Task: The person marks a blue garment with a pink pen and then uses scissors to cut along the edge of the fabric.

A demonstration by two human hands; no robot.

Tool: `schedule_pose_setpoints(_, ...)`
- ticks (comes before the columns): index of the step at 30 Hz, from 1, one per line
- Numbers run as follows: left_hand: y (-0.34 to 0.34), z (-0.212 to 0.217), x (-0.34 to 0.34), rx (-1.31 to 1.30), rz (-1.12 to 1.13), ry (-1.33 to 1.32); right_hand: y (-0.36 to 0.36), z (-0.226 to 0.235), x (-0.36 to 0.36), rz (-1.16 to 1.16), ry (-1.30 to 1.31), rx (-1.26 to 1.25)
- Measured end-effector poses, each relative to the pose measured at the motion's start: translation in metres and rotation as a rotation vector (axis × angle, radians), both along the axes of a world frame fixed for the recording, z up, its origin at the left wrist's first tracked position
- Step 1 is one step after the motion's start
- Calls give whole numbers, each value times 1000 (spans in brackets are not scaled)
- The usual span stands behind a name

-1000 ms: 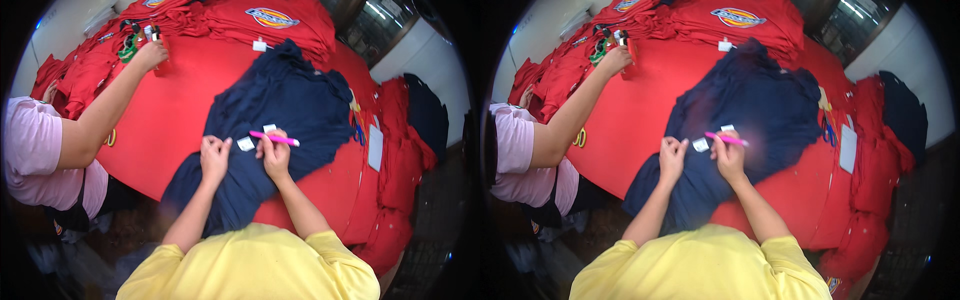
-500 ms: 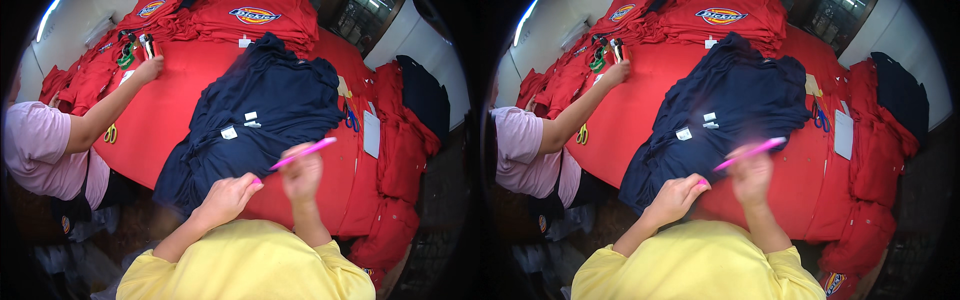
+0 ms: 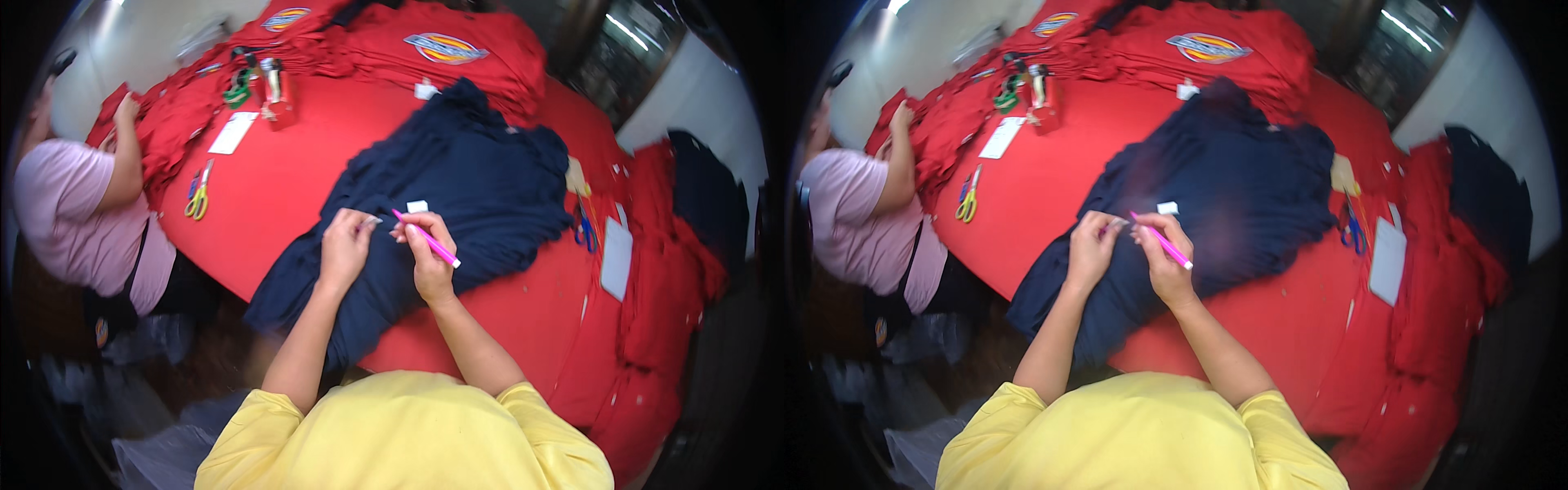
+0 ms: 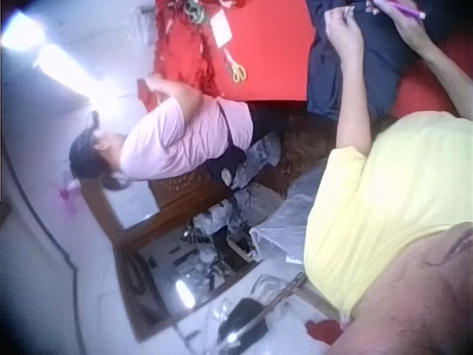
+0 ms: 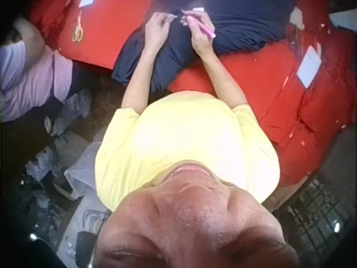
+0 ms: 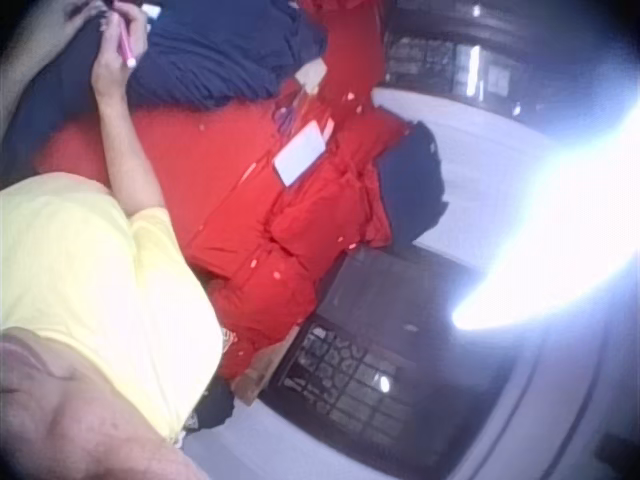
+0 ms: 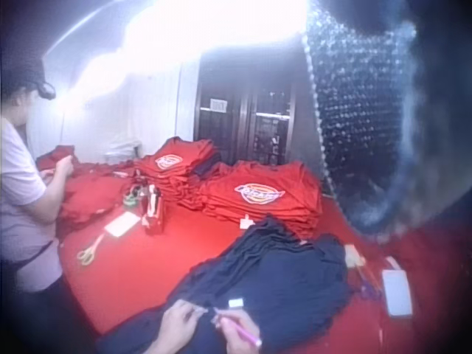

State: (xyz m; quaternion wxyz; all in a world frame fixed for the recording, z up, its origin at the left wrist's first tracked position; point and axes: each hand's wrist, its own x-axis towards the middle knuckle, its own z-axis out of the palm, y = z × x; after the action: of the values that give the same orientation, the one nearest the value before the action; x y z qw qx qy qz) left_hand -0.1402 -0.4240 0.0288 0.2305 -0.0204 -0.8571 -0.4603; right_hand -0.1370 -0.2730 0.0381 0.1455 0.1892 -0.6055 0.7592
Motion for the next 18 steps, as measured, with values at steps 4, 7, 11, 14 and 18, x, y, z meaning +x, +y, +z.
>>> schedule_pose_setpoints(4,-3,-5,3,169,12,-59,-5,-23,-15,18,-32,127)
schedule_pose_setpoints(7,-10,12,6,196,-34,-150,0,-17,-9,41,-36,87)
schedule_pose_setpoints(11,-21,43,14,157,-137,-187,5,3,8,56,15,-48)
schedule_pose_setpoints(14,-21,76,31,132,-149,-358,7,32,21,-25,181,115)
schedule_pose_setpoints(18,-6,98,41,123,-147,-430,10,41,22,-96,270,167)
